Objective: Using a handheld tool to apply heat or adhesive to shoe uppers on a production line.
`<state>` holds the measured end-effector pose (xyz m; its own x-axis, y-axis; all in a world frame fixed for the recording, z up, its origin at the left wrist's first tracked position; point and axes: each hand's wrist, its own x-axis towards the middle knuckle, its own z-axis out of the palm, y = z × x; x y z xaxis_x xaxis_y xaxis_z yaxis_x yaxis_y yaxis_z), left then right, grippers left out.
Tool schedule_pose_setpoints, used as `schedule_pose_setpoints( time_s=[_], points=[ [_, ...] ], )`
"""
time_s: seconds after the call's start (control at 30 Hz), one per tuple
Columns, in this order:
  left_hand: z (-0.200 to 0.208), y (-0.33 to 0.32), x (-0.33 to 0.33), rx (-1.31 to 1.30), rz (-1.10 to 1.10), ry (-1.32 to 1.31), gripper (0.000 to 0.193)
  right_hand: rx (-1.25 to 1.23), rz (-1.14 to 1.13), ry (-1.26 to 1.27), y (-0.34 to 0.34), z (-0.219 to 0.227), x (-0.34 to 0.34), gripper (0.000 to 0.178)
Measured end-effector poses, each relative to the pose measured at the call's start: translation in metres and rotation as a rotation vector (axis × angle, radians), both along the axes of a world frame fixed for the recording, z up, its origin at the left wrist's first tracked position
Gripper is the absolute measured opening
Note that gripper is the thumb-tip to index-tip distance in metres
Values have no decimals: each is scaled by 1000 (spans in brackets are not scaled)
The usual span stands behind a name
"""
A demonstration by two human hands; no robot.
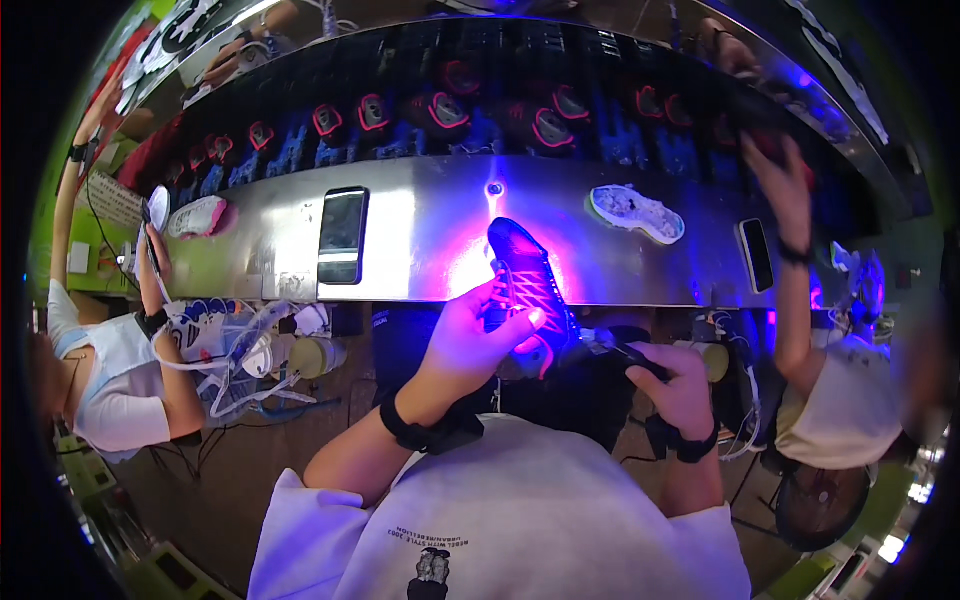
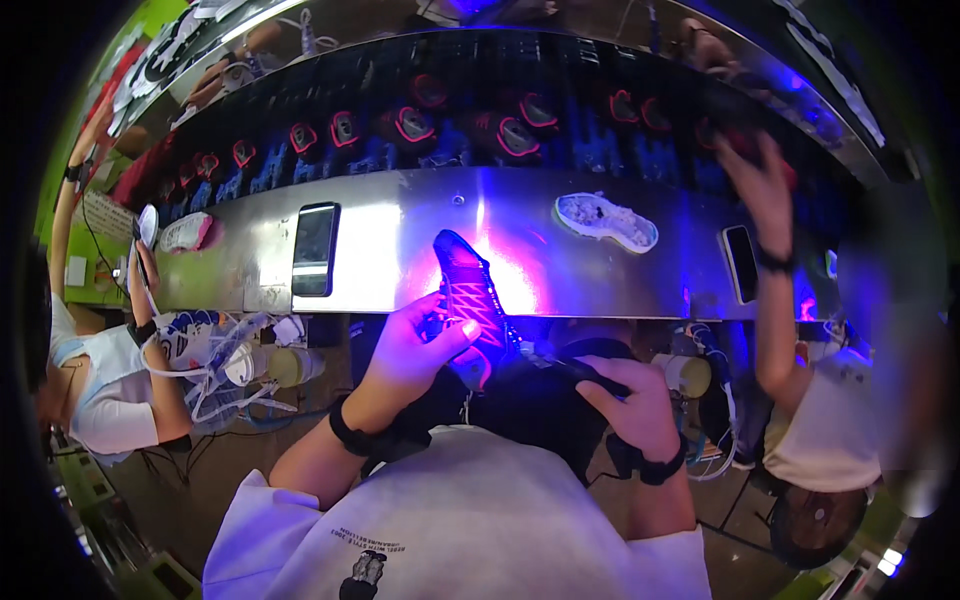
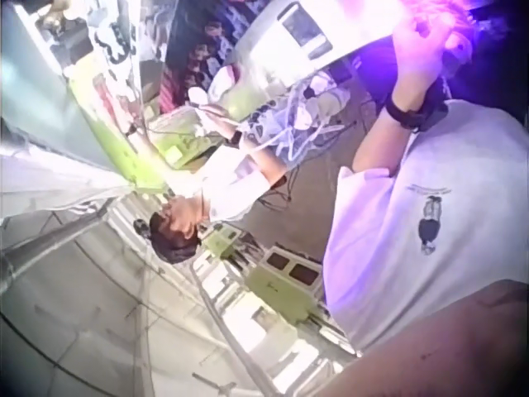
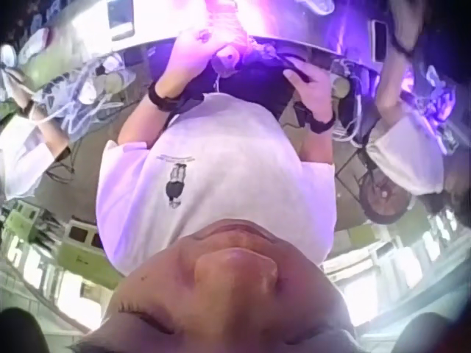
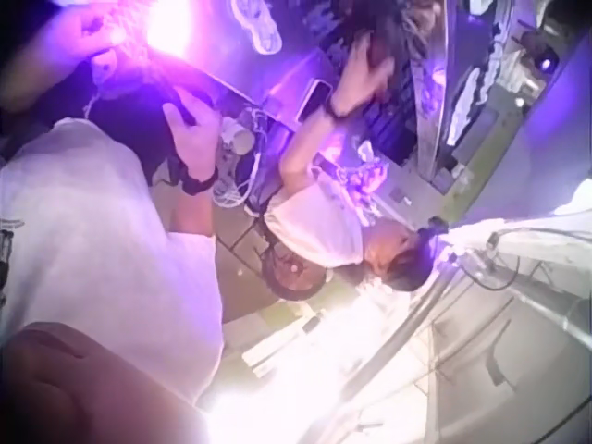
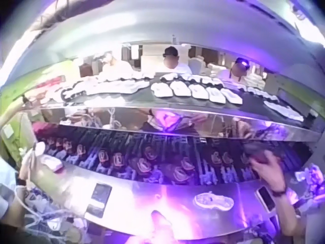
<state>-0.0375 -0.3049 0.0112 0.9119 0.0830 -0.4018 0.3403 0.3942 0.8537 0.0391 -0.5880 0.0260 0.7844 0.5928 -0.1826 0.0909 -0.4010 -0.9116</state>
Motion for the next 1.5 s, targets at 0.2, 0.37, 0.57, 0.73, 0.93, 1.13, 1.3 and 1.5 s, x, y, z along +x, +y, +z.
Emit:
schedule_pose_setpoints(
  time_s=[0.2, 0.37, 0.57, 0.73, 0.93, 1.13, 1.3, 1.5],
  points=[
    [-7, -1, 6, -110, 6, 150, 42, -124, -60, -198, 4, 1, -3, 33],
    [-10, 0, 6, -236, 1, 296, 45, -170, -39, -320, 20, 6, 11, 35],
    [-7, 1, -2, -550, 166, 367, 51, -196, 27, -385, 37, 21, 26, 37],
    [1, 5, -7, -767, 227, 386, 50, -188, 32, -374, 52, 26, 27, 37],
    [-24, 6, -17, -1231, 156, 410, 47, -120, 19, -291, 52, 16, 25, 37],
    [-10, 9, -17, -1565, 25, 403, 48, -15, 26, -232, 45, -11, 13, 38],
    [8, 10, -8, -972, 168, 275, 38, -55, -101, -197, 54, -25, 0, 37],
    [-17, 129, 38, -195, 142, 28, 34, 16, 6, -189, 100, -26, -18, 39]
  ],
)
